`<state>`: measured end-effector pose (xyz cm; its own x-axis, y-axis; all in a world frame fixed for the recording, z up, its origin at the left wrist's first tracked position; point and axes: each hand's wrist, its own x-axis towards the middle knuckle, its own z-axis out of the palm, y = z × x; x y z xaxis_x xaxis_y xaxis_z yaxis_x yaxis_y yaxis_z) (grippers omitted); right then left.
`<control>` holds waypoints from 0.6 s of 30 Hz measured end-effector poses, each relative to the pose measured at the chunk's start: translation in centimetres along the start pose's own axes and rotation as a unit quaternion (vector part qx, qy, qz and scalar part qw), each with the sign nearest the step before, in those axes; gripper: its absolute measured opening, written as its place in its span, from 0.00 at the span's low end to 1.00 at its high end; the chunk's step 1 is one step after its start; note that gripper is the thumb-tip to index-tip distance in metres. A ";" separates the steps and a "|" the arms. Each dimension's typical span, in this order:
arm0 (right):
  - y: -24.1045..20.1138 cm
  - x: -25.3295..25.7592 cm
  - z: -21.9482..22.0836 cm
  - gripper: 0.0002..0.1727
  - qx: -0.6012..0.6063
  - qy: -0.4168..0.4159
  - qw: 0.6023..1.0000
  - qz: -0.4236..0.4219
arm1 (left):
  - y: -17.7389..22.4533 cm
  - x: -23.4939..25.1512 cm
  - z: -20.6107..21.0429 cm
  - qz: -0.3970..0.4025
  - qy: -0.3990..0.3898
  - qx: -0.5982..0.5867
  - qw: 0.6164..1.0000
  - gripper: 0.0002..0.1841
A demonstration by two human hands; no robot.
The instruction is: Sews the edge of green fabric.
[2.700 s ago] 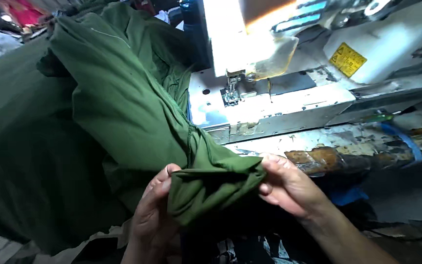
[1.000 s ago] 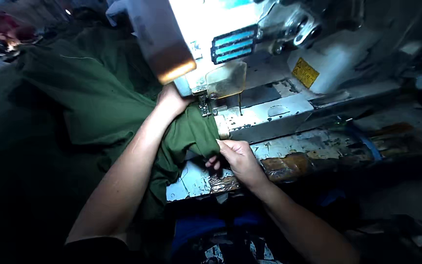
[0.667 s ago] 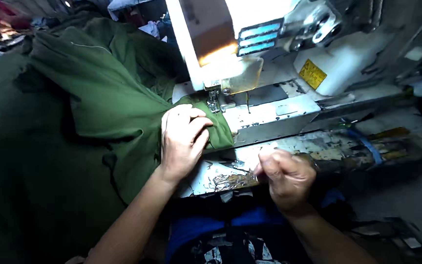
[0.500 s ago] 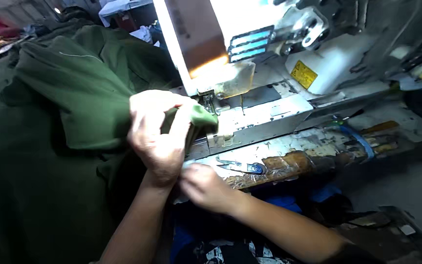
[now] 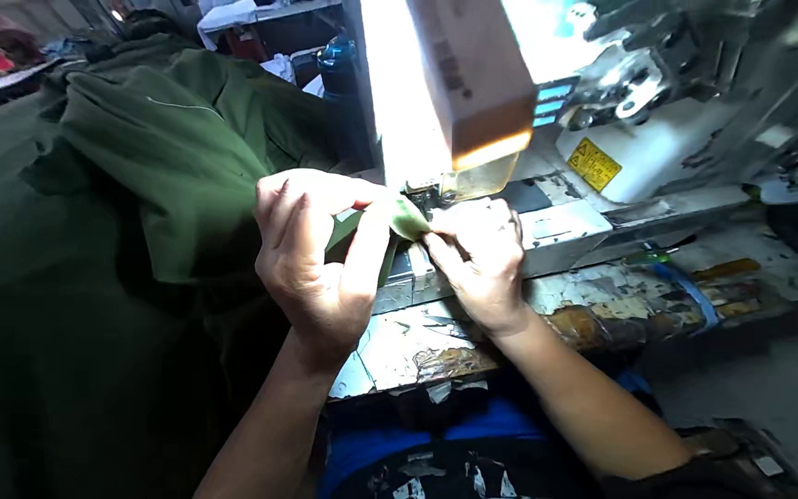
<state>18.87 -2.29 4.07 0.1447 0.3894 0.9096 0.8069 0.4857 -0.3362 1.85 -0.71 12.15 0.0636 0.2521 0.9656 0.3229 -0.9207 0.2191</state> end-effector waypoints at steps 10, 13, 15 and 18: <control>-1.6 -0.5 -5.8 0.05 0.292 -0.215 0.930 0.055 | 0.8 -3.3 -0.7 0.105 -0.087 -0.009 0.991 0.08; -3.1 -3.1 -7.3 0.08 0.326 -0.212 0.919 0.054 | 1.4 -5.2 -1.9 0.116 -0.135 -0.017 0.984 0.04; -3.4 -4.1 -7.6 0.09 0.316 -0.204 0.925 0.058 | 2.9 -4.4 -3.2 0.081 -0.164 -0.009 0.983 0.05; -3.5 -4.2 -7.6 0.09 0.314 -0.212 0.922 0.073 | 5.3 -1.3 -3.6 0.118 -0.300 0.070 0.944 0.08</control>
<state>19.80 -11.57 3.28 -0.1199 0.6926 0.7112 0.2861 0.7101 -0.6433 0.09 -6.99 12.56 0.6592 0.2076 0.7227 0.3525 -0.9343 -0.0531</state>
